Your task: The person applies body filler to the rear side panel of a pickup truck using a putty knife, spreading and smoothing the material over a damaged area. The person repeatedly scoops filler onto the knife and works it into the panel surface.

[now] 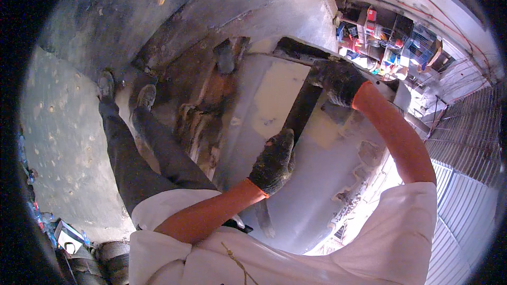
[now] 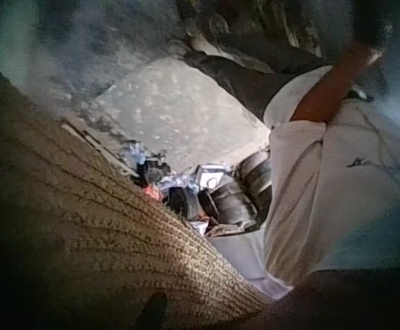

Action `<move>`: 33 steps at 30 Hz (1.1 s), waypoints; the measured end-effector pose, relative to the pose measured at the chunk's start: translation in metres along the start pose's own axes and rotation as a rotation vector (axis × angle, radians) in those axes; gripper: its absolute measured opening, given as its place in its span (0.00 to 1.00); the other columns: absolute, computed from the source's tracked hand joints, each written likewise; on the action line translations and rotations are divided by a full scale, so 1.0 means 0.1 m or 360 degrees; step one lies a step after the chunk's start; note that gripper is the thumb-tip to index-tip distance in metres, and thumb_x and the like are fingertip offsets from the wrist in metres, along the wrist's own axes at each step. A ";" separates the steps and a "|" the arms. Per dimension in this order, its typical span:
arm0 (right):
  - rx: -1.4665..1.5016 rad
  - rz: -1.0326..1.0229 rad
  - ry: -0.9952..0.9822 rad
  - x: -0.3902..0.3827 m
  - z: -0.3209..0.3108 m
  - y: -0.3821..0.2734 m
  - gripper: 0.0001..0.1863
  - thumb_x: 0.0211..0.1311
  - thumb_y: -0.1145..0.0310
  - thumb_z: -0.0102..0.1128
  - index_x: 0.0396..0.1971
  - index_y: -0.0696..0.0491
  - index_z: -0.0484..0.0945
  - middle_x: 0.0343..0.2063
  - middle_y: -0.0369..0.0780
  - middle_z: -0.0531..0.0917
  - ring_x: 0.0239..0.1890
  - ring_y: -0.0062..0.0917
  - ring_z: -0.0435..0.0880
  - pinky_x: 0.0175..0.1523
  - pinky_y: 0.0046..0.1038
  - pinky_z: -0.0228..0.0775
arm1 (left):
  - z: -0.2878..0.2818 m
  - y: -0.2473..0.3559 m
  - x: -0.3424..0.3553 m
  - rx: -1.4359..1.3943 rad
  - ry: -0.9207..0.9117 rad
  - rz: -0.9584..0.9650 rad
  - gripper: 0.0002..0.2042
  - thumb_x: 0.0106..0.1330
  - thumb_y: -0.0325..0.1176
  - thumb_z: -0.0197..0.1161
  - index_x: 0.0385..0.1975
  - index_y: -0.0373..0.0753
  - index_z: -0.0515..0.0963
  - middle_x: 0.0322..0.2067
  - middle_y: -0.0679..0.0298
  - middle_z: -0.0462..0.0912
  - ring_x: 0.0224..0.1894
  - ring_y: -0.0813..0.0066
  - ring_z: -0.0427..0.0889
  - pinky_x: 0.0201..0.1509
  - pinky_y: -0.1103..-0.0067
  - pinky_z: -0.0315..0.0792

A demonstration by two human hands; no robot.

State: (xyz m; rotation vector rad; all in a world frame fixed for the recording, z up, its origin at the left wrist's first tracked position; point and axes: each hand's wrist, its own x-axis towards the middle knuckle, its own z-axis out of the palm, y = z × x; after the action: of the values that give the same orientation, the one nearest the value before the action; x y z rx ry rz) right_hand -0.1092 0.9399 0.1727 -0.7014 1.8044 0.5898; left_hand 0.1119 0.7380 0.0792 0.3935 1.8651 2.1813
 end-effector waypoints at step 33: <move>-0.0163 -0.0083 0.0019 1.23 0.28 -0.07 0.15 0.56 0.72 0.55 0.43 0.43 0.82 0.47 0.39 0.81 0.53 0.34 0.78 0.58 0.34 0.71 | -0.20 -0.89 -0.12 0.0114 -0.0014 -0.0097 0.34 0.55 0.28 0.66 0.63 0.27 0.61 0.59 0.42 0.70 0.58 0.47 0.73 0.63 0.64 0.68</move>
State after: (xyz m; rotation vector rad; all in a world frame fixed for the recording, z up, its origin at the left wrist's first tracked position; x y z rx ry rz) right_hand -0.1190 0.9318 0.0472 -0.8207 1.7707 0.6479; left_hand 0.1165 0.7287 -0.0118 0.3544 1.9290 2.0753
